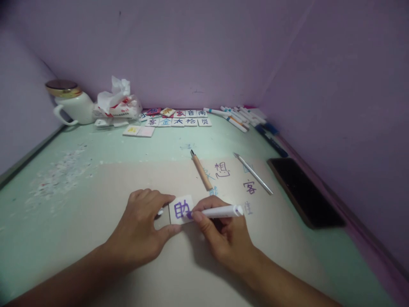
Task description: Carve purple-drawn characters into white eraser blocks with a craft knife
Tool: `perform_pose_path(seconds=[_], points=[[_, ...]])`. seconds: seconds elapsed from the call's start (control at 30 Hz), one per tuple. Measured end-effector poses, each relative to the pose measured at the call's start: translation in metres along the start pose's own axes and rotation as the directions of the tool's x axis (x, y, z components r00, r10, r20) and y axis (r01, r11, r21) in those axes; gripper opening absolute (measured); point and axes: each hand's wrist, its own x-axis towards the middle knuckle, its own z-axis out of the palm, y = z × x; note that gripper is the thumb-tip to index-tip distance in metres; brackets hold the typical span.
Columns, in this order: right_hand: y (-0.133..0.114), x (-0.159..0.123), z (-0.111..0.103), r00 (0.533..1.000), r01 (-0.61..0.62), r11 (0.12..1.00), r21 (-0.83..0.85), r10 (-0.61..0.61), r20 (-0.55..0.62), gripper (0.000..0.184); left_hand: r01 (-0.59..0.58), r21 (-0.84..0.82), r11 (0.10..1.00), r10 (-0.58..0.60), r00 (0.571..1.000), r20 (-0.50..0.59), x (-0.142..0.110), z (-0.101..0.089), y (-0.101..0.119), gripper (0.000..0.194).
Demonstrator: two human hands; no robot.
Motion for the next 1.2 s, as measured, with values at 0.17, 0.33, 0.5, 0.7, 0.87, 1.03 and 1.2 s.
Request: perform_pose_path(seconds=[0.17,0.33,0.5,0.7,0.87,1.03,1.2], points=[[-0.0001,0.0011,0.0003,1.0,0.007,1.0,-0.004,-0.007,0.015,0.008,0.011,0.004,1.0,-0.011,1.0,0.001,-0.0003,-0.0001,0.0003,0.036],[-0.0043,0.0042,0.0003,0.998,0.022,0.998,-0.058,-0.019,0.063,0.009,0.002,0.006,1.0,-0.002,1.0,-0.006,-0.001,0.0003,0.0005,0.035],[-0.003,0.0027,0.0003,0.998,-0.004,1.0,-0.023,0.005,0.06,0.01,0.001,0.005,1.0,-0.001,1.0,-0.01,-0.0013,0.0011,0.0001,0.036],[-0.001,-0.0002,0.0001,0.999,0.019,0.999,0.041,-0.017,-0.046,0.008,0.001,0.006,1.0,-0.001,1.0,-0.017,-0.0013,0.0011,-0.0004,0.036],[-0.0008,0.0012,0.0001,1.0,0.012,1.0,0.024,-0.013,0.027,0.008,0.006,0.009,1.0,-0.006,1.0,-0.015,0.0003,0.0008,-0.0002,0.036],[-0.0032,0.0035,-0.0001,0.998,0.013,1.0,-0.018,-0.011,0.058,0.009,-0.003,0.009,1.0,0.003,1.0,-0.014,0.0,0.001,-0.0003,0.036],[-0.0016,0.0047,-0.001,0.998,0.039,0.999,0.034,-0.037,-0.045,0.007,0.005,0.018,1.0,-0.005,1.0,-0.012,-0.0001,0.0011,-0.0001,0.036]])
